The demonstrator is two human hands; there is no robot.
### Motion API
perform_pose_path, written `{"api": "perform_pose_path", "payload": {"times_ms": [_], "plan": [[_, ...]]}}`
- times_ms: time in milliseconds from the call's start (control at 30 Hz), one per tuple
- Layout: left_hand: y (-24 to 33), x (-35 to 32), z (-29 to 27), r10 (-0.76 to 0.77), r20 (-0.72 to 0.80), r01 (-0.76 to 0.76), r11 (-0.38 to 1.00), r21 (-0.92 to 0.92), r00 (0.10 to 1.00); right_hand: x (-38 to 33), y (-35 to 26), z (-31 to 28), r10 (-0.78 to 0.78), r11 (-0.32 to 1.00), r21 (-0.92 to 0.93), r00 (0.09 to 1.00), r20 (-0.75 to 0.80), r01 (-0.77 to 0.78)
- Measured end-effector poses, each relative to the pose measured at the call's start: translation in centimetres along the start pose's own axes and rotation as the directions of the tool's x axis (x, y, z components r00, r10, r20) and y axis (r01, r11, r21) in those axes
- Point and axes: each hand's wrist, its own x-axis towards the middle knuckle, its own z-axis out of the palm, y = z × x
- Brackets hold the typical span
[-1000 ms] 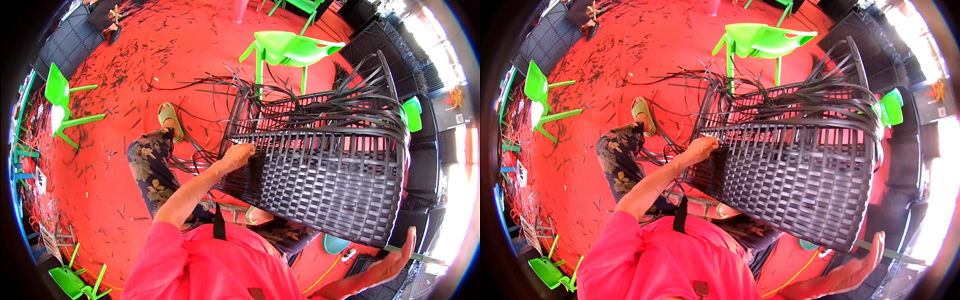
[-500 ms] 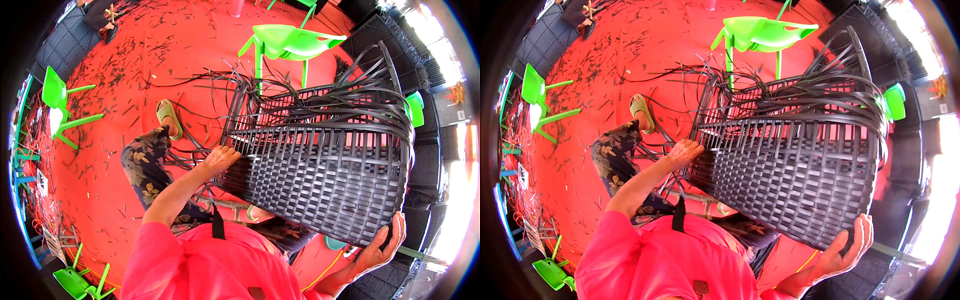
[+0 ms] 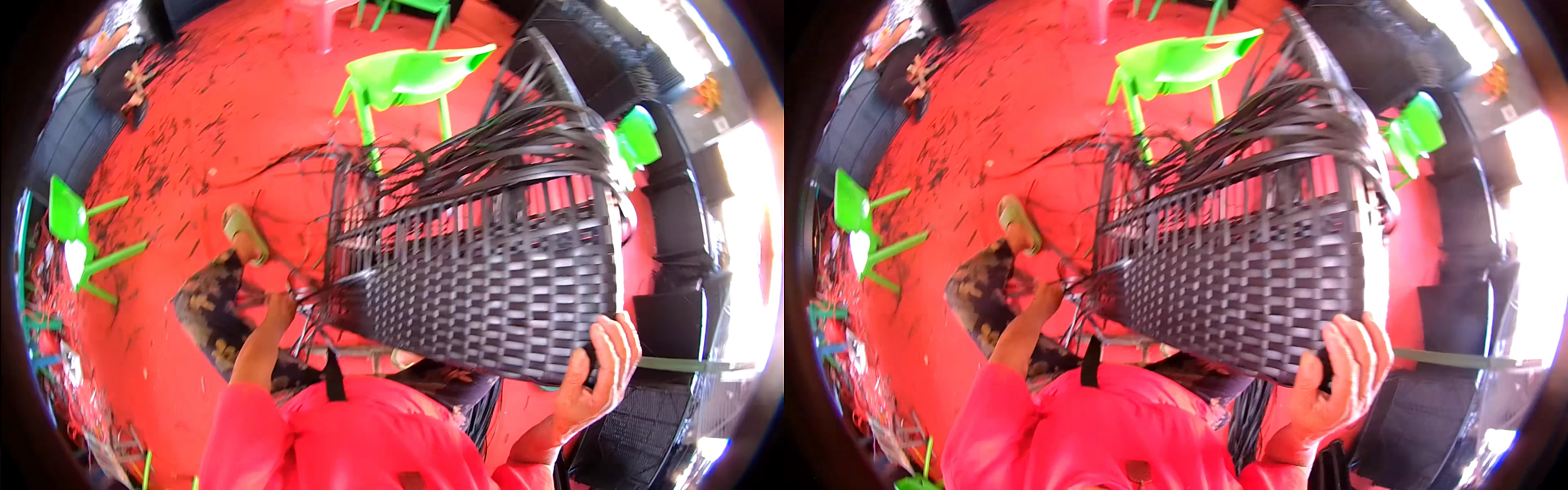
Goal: The person weaves black plastic straps into a basket frame by hand, pulling the straps through the vertical ribs and tucking the ends into the weave.
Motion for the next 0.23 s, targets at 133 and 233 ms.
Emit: {"api": "perform_pose_path", "payload": {"times_ms": [133,233], "plan": [[-1.1,-0.8,-0.8,-0.115,-0.211,0.024,0.921,-0.389,0.971,0.2,-0.3,0.1,-0.007,1.0,0.006,1.0,-0.007,0.007],[-0.8,-0.3,-3.3,-0.254,-0.191,0.054,0.72,-0.692,0.948,0.1,-0.2,0.3,-0.023,1.0,0.016,1.0,-0.008,0.023]]}}
